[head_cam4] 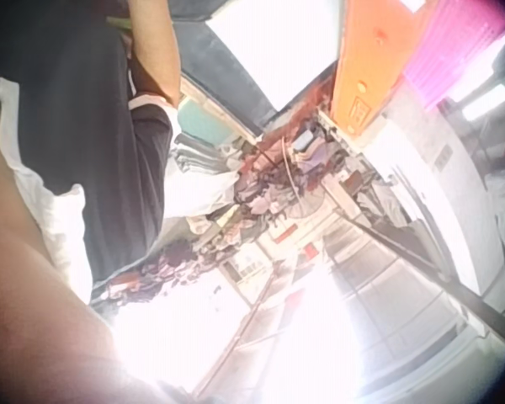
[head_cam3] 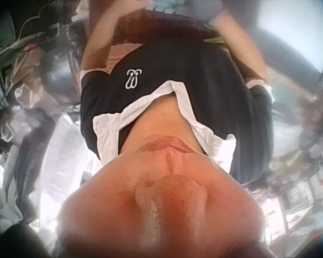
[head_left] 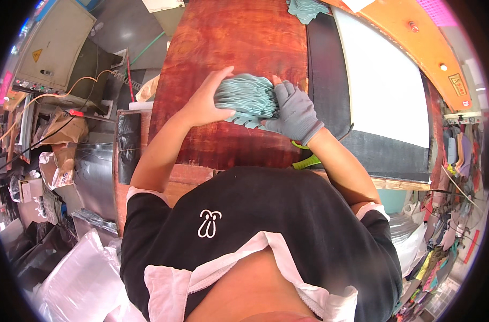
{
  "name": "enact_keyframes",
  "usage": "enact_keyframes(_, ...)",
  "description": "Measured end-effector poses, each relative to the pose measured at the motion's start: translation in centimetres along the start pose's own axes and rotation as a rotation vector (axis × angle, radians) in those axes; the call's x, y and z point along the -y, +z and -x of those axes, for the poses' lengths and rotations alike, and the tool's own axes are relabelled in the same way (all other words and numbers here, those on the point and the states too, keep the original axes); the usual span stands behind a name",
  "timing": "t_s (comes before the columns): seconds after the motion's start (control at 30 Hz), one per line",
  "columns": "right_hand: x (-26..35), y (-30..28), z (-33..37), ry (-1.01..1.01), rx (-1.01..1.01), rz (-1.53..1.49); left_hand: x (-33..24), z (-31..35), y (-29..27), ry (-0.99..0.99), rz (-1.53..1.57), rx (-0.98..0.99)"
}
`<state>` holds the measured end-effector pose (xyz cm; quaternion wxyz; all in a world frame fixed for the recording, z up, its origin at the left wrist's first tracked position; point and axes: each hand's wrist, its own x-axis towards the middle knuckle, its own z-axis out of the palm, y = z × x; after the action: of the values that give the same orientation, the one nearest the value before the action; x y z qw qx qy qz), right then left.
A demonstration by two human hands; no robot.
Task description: The person repeatedly picks up light-blue shoe sole cutouts from a wooden workbench, aligns them, and stacks them into neat piles. They occasionally use a green handheld tool to assist with alignment and transfer stacks between the bench and a lower surface.
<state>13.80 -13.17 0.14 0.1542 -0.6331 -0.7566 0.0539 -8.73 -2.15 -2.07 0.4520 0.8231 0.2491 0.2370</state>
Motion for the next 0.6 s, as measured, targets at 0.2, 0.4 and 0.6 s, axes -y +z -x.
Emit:
enact_keyframes(0.2, 0.2, -0.6, 0.3, -0.060, -0.113, -0.148, -0.9, -1.5, 0.0, -0.122, 0.356, 0.052)
enact_keyframes(0.4, 0.2, -1.2, 1.9, -0.183, -0.148, -0.120, -1.5, 1.4, 1.1, 0.217, -0.002, -0.089)
enact_keyframes(0.6, 1.1, -0.3, 0.5, -0.125, 0.002, -0.111, -0.4, 1.0, 2.5, 0.047, 0.133, 0.025)
